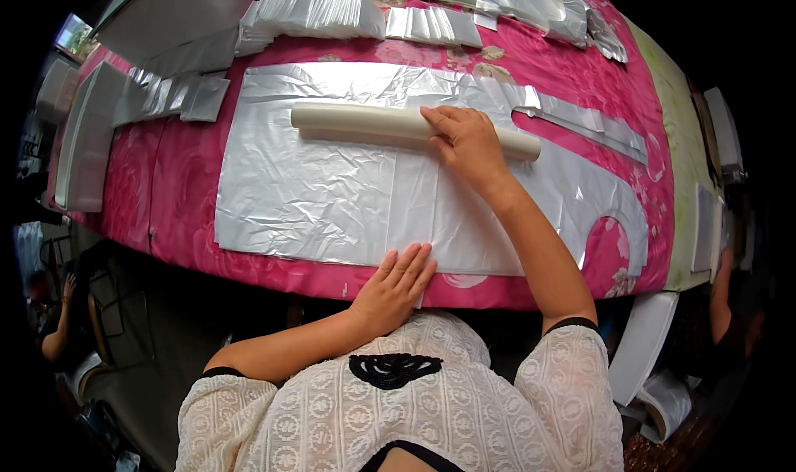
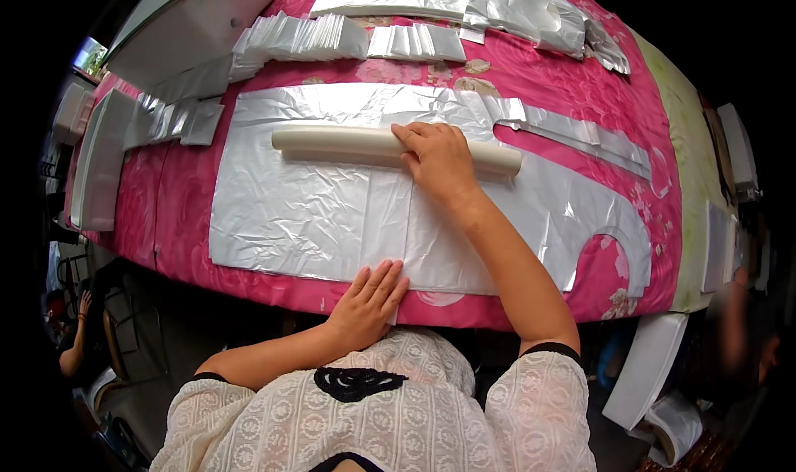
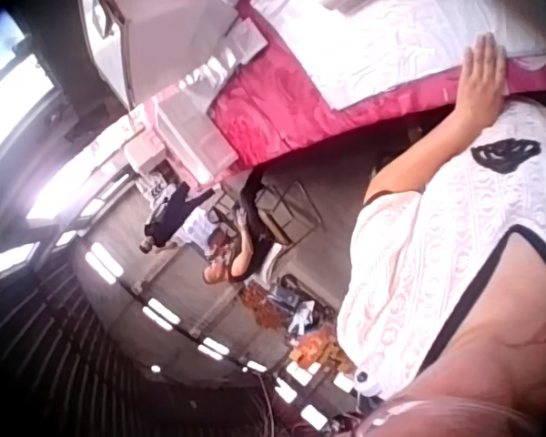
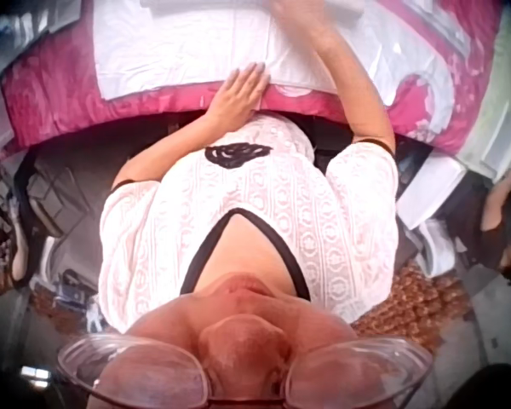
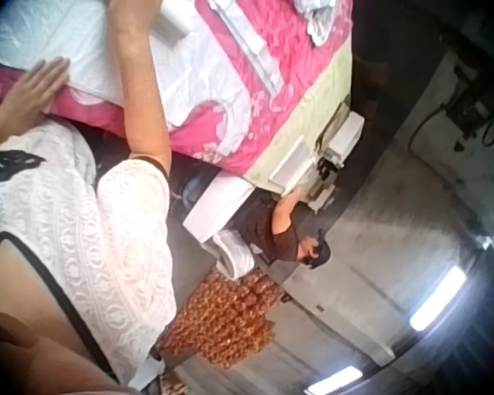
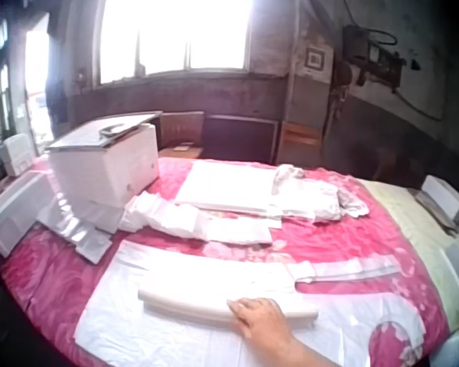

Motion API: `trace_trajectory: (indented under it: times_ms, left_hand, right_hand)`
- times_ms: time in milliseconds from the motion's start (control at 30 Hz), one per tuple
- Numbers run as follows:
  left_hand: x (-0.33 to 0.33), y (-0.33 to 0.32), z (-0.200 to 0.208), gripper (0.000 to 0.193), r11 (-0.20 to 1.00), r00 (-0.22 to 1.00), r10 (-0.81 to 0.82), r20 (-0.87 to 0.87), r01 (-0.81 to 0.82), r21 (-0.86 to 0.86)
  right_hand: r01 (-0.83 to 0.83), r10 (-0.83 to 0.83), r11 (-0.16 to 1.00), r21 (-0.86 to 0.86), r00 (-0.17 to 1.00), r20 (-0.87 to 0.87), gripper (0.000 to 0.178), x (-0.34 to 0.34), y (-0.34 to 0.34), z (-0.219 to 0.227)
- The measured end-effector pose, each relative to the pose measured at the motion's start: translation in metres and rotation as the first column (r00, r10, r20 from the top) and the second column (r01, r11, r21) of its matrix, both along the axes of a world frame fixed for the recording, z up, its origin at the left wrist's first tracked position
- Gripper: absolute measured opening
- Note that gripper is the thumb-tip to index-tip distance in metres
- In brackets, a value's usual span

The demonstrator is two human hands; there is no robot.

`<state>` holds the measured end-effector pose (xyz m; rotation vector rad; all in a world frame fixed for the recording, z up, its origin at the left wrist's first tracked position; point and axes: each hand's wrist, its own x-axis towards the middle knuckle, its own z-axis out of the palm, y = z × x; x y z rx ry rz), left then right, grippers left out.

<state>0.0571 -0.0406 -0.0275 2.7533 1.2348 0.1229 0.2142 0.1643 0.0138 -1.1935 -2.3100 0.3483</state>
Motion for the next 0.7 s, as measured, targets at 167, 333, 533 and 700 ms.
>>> trace_trajectory:
  times_ms: [167, 333, 533, 700]
  left_hand:
    - [-0.011, 0.005, 0.008, 0.063, 0.993, 0.99, -0.118, 0.073, 0.116, 0.031]
    - [-0.043, 0.015, 0.017, 0.052, 0.961, 0.916, -0.228, 0.33, 0.267, -0.077]
    - [-0.06, 0.021, 0.017, 0.034, 0.908, 0.848, -0.364, 0.384, 0.415, -0.055]
    - [-0.066, 0.025, 0.023, 0.028, 0.904, 0.816, -0.373, 0.442, 0.427, -0.026]
  right_hand:
    - [0.034, -0.032, 0.995, 0.098, 0.999, -0.022, 0.04, 0.002, 0.044, -0.004]
    - [-0.176, 0.182, 0.983, 0.057, 0.976, -0.123, 0.037, 0.005, -0.017, 0.008]
    - [-0.448, 0.437, 0.873, -0.192, 0.894, -0.096, 0.045, 0.013, -0.104, -0.004]
    - [-0.403, 0.396, 0.894, -0.195, 0.915, -0.076, 0.048, 0.016, -0.114, -0.005]
